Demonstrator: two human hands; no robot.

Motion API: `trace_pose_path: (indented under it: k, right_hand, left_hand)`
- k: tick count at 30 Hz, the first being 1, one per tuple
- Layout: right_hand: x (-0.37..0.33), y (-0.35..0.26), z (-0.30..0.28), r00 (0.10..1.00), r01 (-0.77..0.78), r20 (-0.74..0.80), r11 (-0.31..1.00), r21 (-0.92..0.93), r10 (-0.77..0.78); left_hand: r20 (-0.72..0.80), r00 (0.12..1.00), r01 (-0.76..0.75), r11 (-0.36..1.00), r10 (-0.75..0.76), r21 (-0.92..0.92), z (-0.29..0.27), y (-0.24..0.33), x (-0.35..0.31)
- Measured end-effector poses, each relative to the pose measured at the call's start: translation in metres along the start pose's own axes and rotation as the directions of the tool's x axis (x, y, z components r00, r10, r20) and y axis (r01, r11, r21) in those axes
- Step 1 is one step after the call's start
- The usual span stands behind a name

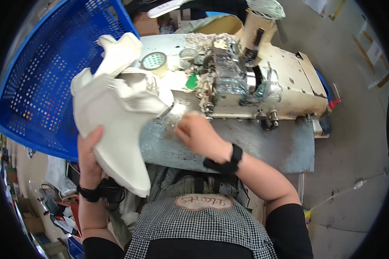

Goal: The person takes white fabric pieces from a blue basket and feeds them one by one into a sewing machine. They guide the fabric through the machine, remove the stitched piece, and place it on a growing pile on the table. The process is repeated continuously throughout the clip.

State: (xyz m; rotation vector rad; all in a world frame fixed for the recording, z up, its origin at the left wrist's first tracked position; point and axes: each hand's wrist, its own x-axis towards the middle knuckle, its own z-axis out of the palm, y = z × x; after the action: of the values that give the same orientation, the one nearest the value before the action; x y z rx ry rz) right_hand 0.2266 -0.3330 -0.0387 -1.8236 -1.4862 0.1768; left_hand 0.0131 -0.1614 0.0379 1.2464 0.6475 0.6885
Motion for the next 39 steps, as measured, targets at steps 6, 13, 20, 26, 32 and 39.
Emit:
trace_pose_path:
  k: [6,13,20,26,32,39]
  right_hand:
    - [0.067,0.041,0.023,0.923,-0.306,0.206,0.944,-0.127,0.326]
    - [0.067,0.054,0.017,0.952,-0.264,0.063,0.905,-0.333,0.3]
    - [0.048,0.02,-0.006,0.96,-0.207,-0.236,0.948,-0.24,0.15]
    - [-0.007,-0.03,-0.02,0.836,-0.4,0.009,0.598,0.694,0.549]
    - [-0.031,-0.042,0.003,0.867,-0.203,-0.126,0.572,0.795,0.482]
    - [-0.061,-0.025,-0.01,0.816,-0.222,-0.228,0.653,0.724,0.531]
  left_hand:
    - [0.116,0.978,-0.197,0.955,0.175,0.223,0.023,-0.016,-0.008]
    - [0.17,0.966,-0.239,0.919,0.193,0.314,0.029,-0.018,-0.005]
    - [0.133,0.953,-0.301,0.794,0.273,0.528,0.041,-0.031,0.005]
    - [0.166,0.9,-0.389,0.568,0.404,0.726,0.057,-0.041,0.006]
    - [0.437,0.861,-0.505,0.523,0.259,0.686,0.079,-0.059,-0.013]
    - [0.492,0.868,-0.451,0.526,0.07,0.721,0.078,-0.059,-0.009]
